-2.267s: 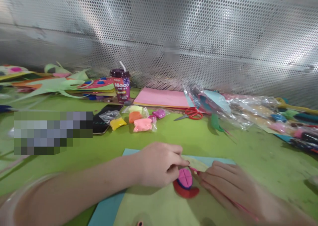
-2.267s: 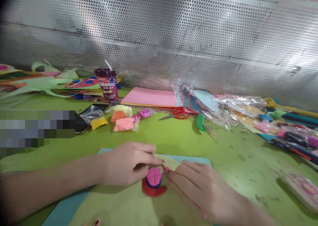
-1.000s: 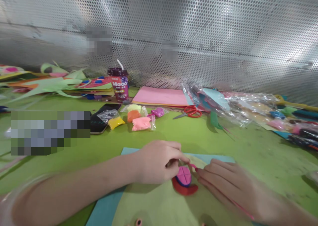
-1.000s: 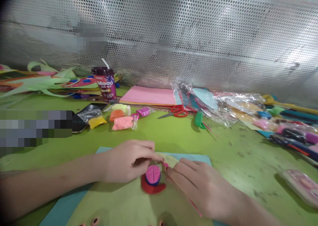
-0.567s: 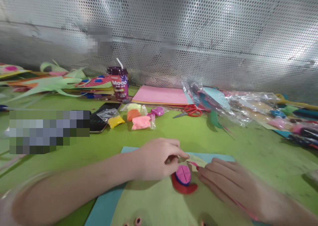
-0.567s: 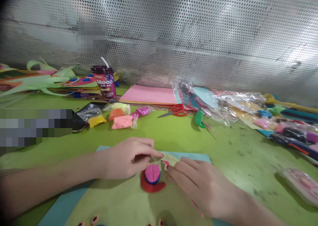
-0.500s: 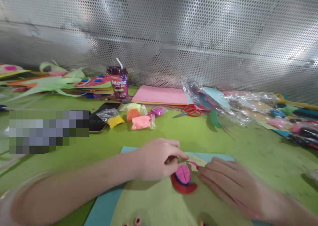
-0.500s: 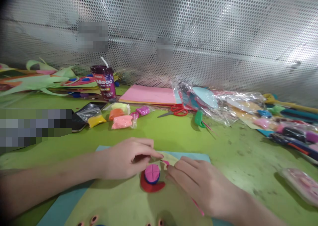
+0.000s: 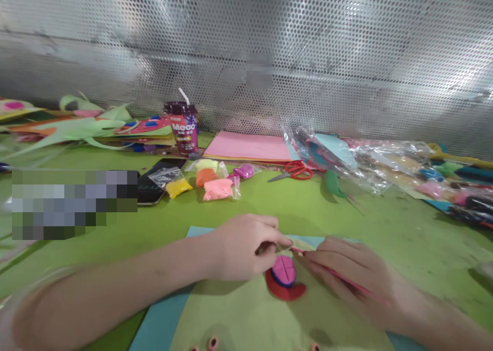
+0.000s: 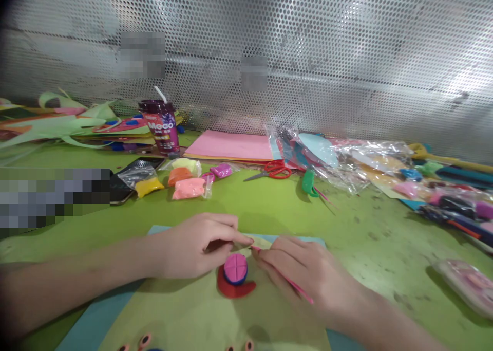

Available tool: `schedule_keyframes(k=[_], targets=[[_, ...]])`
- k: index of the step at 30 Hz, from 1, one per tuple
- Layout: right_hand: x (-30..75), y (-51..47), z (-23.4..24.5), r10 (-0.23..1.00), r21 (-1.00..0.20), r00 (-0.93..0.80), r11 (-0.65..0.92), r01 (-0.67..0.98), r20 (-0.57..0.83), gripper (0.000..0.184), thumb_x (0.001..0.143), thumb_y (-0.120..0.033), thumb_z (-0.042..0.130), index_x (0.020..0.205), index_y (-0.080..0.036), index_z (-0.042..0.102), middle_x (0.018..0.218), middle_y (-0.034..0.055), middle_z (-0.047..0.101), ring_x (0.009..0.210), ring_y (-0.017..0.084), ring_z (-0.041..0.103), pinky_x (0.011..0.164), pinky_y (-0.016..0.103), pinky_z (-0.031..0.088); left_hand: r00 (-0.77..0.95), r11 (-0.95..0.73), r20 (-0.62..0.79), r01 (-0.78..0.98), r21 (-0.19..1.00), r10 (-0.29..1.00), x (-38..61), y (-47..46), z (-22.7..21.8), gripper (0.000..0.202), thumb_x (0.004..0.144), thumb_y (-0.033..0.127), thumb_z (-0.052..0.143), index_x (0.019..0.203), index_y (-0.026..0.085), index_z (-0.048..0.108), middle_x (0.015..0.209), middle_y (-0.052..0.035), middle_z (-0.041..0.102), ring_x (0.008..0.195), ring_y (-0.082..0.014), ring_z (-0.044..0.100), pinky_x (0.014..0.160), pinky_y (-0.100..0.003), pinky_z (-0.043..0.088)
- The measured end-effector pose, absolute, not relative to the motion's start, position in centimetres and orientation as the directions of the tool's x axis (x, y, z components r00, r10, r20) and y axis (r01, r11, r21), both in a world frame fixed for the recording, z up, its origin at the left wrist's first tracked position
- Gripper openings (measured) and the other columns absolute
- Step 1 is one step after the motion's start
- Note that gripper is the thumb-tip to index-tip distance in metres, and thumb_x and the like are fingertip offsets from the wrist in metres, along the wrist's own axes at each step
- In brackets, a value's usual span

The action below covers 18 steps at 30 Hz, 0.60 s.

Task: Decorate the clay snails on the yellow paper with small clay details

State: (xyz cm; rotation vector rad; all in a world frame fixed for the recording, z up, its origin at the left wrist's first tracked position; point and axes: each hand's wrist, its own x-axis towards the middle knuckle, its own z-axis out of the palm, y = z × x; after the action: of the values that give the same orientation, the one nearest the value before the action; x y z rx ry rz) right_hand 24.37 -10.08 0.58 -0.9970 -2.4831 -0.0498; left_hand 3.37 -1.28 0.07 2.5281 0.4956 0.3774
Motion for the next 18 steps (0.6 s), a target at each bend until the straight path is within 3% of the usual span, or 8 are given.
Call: schedule_keyframes(k=[15, 18], targets=[[24.91, -10.08, 0.48, 0.629, -0.150, -0.653, 0.759, 0.634, 0.421, 0.021, 0.088, -0.008, 0.042, 0.106, -0.014, 0.052, 0.084, 0.0068, 0.060, 0.074, 0.015, 0.056, 0.059, 0.026, 0.045, 0.893, -0.791, 0.162, 0.272, 0.548, 0.420, 3.38, -1.30, 0.06, 0.040, 0.076, 0.011, 0.041, 0.109, 0.021, 0.061, 0.076, -0.0005, 0.054, 0.063, -0.0097, 0.051, 0.058, -0.020, 0.037], [24.78, -10.06, 0.57, 0.602, -0.067, -0.669, 0.763, 0.643, 0.436, 0.019, 0.089, -0.010, 0.040, 0.104, -0.014, 0.052, 0.082, 0.0058, 0.060, 0.072, 0.014, 0.056, 0.060, 0.025, 0.046, 0.893, -0.793, 0.164, 0.273, 0.545, 0.420, 3.43, -1.27, 0.06, 0.040, 0.076, 0.010, 0.041, 0.109, 0.021, 0.061, 0.077, -0.0008, 0.054, 0.064, -0.0096, 0.051, 0.058, -0.020, 0.038]])
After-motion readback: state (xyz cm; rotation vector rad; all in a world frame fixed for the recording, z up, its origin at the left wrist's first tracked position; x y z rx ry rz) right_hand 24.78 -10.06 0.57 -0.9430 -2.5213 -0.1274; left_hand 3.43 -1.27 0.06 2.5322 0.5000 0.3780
